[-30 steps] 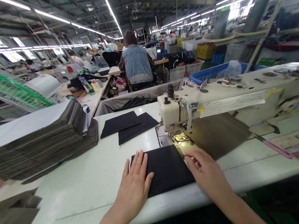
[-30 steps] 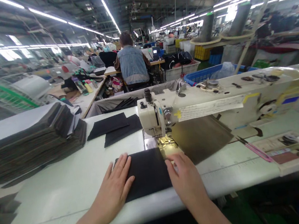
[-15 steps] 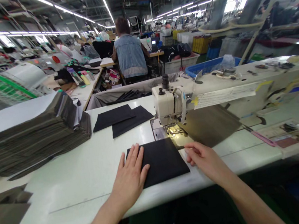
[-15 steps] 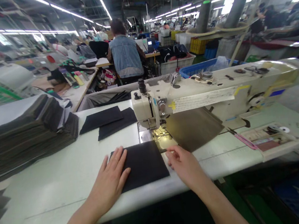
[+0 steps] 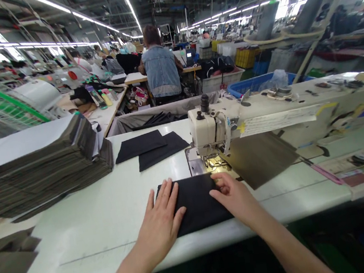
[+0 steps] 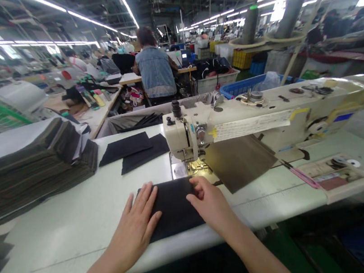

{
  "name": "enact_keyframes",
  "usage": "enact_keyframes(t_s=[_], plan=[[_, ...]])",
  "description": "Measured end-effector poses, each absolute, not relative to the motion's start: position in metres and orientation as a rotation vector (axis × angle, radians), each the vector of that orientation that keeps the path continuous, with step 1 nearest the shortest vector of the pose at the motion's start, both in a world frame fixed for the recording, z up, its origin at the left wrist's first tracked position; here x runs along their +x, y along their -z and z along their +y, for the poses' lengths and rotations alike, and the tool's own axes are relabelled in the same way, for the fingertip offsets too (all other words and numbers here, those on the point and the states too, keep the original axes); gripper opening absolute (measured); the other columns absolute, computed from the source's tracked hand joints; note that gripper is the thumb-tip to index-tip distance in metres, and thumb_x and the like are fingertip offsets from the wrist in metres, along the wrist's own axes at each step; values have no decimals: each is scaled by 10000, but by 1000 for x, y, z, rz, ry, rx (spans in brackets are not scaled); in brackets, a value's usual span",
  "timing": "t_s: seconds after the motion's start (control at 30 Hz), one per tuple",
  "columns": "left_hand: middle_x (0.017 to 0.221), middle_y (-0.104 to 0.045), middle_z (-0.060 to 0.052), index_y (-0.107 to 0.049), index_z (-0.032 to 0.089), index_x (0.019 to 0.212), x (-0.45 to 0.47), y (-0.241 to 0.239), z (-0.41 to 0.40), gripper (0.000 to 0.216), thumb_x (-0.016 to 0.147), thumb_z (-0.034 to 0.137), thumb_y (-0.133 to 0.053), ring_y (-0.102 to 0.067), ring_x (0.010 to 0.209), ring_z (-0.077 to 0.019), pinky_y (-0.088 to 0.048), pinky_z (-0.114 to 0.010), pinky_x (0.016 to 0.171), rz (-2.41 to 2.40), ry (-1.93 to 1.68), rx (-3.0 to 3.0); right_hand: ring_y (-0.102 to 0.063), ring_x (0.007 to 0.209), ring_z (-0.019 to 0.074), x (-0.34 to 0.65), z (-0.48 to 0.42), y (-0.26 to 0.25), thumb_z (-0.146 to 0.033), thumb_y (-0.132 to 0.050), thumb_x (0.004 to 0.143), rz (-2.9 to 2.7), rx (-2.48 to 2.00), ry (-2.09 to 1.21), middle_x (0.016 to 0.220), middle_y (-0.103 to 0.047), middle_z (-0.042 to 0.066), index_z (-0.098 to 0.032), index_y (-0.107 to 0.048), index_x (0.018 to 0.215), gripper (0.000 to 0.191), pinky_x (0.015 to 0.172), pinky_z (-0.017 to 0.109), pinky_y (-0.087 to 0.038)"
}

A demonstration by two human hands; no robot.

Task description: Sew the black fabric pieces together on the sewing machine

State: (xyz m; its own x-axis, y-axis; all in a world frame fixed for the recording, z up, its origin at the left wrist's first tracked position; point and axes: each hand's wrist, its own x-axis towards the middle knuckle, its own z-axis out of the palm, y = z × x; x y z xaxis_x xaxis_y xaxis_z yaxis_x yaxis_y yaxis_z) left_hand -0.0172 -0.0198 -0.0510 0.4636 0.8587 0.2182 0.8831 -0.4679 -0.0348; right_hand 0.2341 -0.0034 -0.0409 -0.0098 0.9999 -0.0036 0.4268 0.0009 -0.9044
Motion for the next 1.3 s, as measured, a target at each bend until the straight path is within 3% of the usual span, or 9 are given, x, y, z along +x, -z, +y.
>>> enact_keyframes(t_s=[0.17, 0.3, 0.53, 0.8, 0.97, 1.13, 1.23, 1.3], plan=[[1623, -285, -164, -275, 139, 1576, -19, 54, -21, 598, 1054, 426, -332, -284, 1500, -302, -325, -564, 1173, -1520, 296, -2549, -658, 869, 179, 234, -2, 41, -179, -560, 847, -1810, -1356, -806, 942, -687, 20, -243, -701, 939, 180, 827, 322, -525], [1600, -333, -176, -267, 119, 1575, -21, 56, -20, 613, 1054, 432, -341, -309, 1490, -296, -336, -543, 1176, -1570, 322, -2534, -659, 1002, 189, 236, -1, 46, -177, -517, 887, -1776, -1302, -773, 1055, -692, 48, -238, -725, 1072, 286, 927, 339, -511], [1596, -353, -150, -286, 161, 1575, -25, 54, -17, 569, 1058, 394, -334, -351, 1472, -280, -358, -515, 1174, -1608, 362, -2570, -628, 753, 164, 237, 0, 51, -211, -566, 868, -1751, -1417, -740, 935, -683, 28, -237, -738, 1094, 285, 750, 309, -543], [1601, -337, -160, -264, 152, 1584, -26, 58, -15, 589, 1054, 399, -336, -354, 1469, -293, -395, -523, 1147, -1587, 375, -2554, -621, 736, 170, 233, 4, 50, -184, -530, 878, -1791, -1492, -728, 952, -678, 52, -195, -723, 1131, 319, 761, 328, -540], [1614, -314, -162, -405, 215, 1531, -23, 52, -15, 514, 1046, 380, -359, -365, 1459, -336, -402, -578, 1117, -1579, 303, -2556, -647, 729, 172, 230, 4, 48, -151, -539, 871, -1826, -1555, -662, 936, -676, 52, -196, -733, 1098, 301, 737, 319, -550], [1568, -410, -156, -503, 228, 1466, -18, 47, -15, 479, 1017, 372, -423, -409, 1432, -353, -419, -579, 1104, -1586, 300, -2514, -676, 839, 229, 224, -3, 39, -193, -582, 902, -1964, -1633, -404, 988, -657, 88, -204, -729, 1104, 250, 739, 355, -569], [1561, -418, -162, -565, 173, 1402, -4, 40, -12, 449, 1002, 336, -444, -358, 1456, -373, -377, -601, 1128, -1564, 297, -2495, -613, 1115, 318, 222, -7, 38, -207, -619, 899, -2098, -1572, -109, 1243, -625, 148, -193, -724, 1105, 232, 924, 472, -536], [1595, -370, -131, -508, 165, 1445, 9, 35, -9, 460, 1014, 297, -418, -327, 1481, -316, -360, -538, 1162, -1492, 288, -2595, -512, 1282, 347, 224, -8, 42, -183, -597, 913, -2146, -1505, 31, 1391, -568, 153, -176, -704, 1143, 254, 1061, 541, -441]])
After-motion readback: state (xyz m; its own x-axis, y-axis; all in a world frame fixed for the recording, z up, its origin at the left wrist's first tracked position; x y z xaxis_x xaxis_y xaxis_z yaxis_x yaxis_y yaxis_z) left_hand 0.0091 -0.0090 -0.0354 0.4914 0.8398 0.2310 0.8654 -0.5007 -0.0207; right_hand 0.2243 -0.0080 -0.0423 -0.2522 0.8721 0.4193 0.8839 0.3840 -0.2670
